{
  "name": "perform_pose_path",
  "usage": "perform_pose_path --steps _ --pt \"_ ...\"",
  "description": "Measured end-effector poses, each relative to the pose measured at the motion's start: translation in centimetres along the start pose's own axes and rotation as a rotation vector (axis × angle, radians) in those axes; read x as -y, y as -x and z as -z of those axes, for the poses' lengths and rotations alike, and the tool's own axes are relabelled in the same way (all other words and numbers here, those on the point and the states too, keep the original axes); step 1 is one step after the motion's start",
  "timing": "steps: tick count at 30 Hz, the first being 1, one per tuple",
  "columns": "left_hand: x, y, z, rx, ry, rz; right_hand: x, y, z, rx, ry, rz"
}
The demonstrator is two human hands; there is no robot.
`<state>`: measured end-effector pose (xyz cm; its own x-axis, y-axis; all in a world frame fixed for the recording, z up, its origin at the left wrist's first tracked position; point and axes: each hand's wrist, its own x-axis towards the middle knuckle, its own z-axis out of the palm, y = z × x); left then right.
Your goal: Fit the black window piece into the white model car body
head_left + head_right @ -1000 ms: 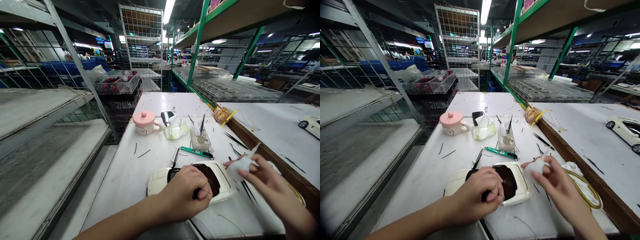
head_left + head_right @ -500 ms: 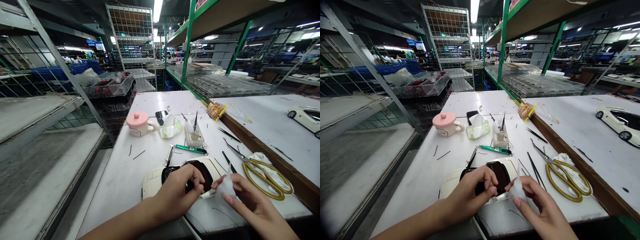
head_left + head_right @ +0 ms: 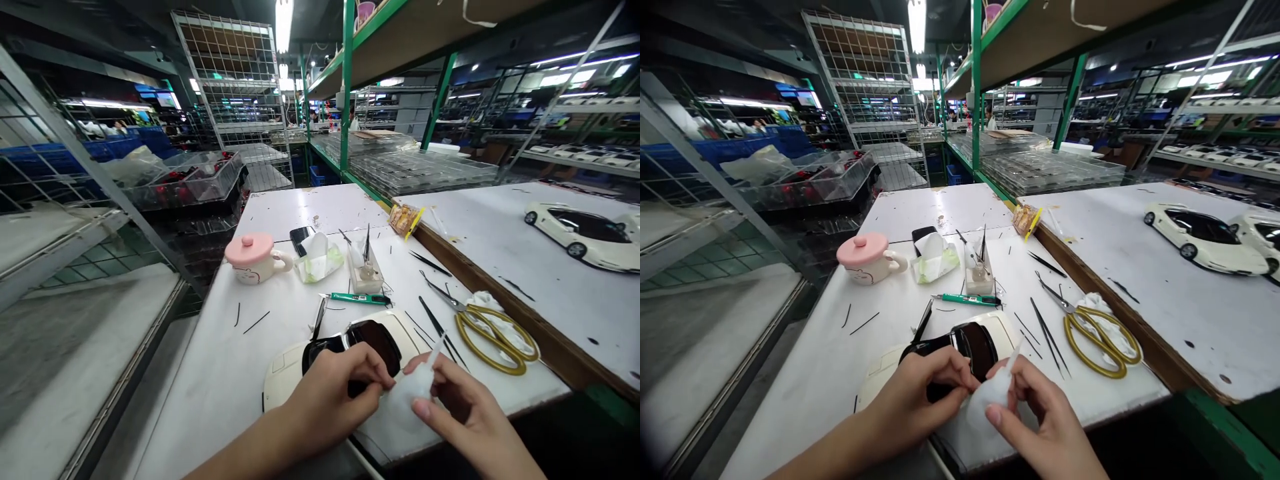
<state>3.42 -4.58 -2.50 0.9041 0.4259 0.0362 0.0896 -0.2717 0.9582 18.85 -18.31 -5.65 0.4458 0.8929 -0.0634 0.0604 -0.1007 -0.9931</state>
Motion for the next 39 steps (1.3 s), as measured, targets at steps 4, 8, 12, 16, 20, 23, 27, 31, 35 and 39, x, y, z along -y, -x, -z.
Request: perform_pose_path --steps 4,8,12,16,20,23,27,31,35,39 --pt "-0.9 0.1 0.6 0.131 -0.039 -0.003 -0.4 -0.4 -0.8 -0.014 -0.06 0.024" --pt "-0.9 0.1 0.8 0.111 -0.07 0.06 -0.4 -0.5 -1.3 0.088 -0.029 0.035" --pt "-0.5 -0.1 0.5 0.079 -0.168 0.097 -0.5 -0.7 1.7 -0.079 0.261 0.153" --pt "-0.4 -0.2 0.4 0.085 -0.278 0.12 -0.8 -1.6 8.2 -0.486 0.694 0.145" --pt "-0.1 -0.2 0.5 0.074 -0.34 0.093 -0.7 -4.8 12.7 -0.559 1.051 0.025" --pt "-0.2 -0.3 0.5 0.059 -0.343 0.08 -0.2 -8.0 13.5 -0.534 1.291 -0.091" --pt "-0.6 -0.3 0.3 0.044 -0.293 0.05 0.4 -10.5 13.1 -0.438 1.533 -0.268" --pt "-0.7 -0.1 0.2 0.04 -0.273 0.03 0.5 -10.6 13.0 -0.336 1.672 -0.323" --pt "-0.8 0.1 0.2 0.053 -0.273 0.079 0.3 -10.2 13.3 -0.285 1.74 -0.335" --pt "-1.1 0.0 0.2 0.063 -0.263 0.101 0.0 -10.2 13.4 -0.272 1.756 -0.292"
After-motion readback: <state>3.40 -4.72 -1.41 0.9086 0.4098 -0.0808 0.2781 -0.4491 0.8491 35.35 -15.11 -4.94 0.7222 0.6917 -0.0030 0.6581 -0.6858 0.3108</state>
